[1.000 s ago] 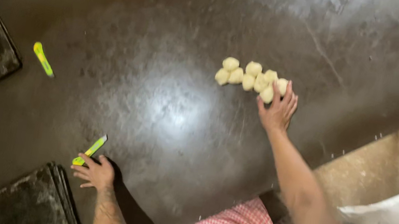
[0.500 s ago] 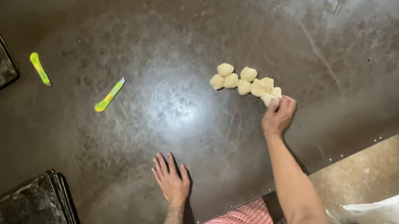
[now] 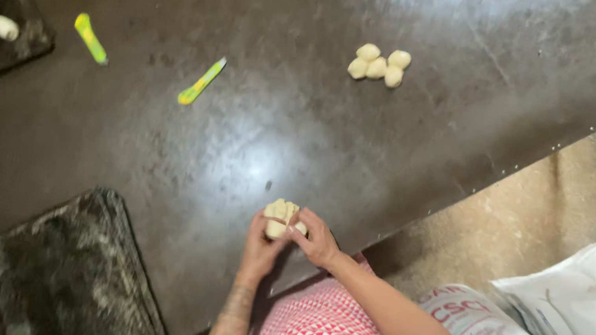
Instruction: The person shapes pieces of dough into small logs by rolling them on a table and places them onto metal baking trays.
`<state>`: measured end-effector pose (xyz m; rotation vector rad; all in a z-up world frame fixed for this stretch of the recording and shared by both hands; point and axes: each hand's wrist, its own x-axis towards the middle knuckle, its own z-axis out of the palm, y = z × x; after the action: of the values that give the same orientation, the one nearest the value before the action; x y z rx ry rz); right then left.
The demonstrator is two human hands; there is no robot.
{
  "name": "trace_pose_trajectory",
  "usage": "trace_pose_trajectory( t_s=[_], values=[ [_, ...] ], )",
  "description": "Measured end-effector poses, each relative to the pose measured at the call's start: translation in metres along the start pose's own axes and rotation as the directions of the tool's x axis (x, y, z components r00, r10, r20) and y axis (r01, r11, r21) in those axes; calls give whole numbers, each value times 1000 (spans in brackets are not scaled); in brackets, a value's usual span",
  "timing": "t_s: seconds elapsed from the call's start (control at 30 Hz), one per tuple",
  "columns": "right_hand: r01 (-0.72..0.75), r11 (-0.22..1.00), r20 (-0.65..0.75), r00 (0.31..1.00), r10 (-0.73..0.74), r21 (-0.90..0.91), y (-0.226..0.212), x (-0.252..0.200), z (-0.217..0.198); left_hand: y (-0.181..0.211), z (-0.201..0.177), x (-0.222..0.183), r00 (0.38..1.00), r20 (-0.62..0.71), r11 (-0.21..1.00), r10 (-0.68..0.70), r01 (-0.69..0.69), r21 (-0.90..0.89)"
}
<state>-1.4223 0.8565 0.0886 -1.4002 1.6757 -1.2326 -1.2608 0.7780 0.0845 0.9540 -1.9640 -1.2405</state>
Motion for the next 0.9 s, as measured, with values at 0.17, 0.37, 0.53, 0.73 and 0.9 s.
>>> trace_pose_trajectory(
  t_s=[0.17, 0.37, 0.53, 0.73, 0.9],
  values=[
    [-64, 994, -35, 998, 61, -90, -40, -12, 13, -44, -22, -46, 912, 73, 673, -403, 350, -652],
    [-10, 981, 298, 952, 69, -195, -65, 10, -22, -68, -20, -71, 864, -16, 572, -504, 320, -755],
    [82, 966, -361, 917, -169, -244, -116, 27, -136, -73, -70, -74, 775, -367, 560, -514, -21, -828],
    [184, 704, -272, 833, -482, -686, -136, 67, -206, -44, -55, -50, 864, -110, 578, -491, 229, -783],
    [-38, 805, -597, 691, -407, -592, -117, 0, -335, -28, -27, -59, 871, 39, 611, -490, 375, -698]
  ],
)
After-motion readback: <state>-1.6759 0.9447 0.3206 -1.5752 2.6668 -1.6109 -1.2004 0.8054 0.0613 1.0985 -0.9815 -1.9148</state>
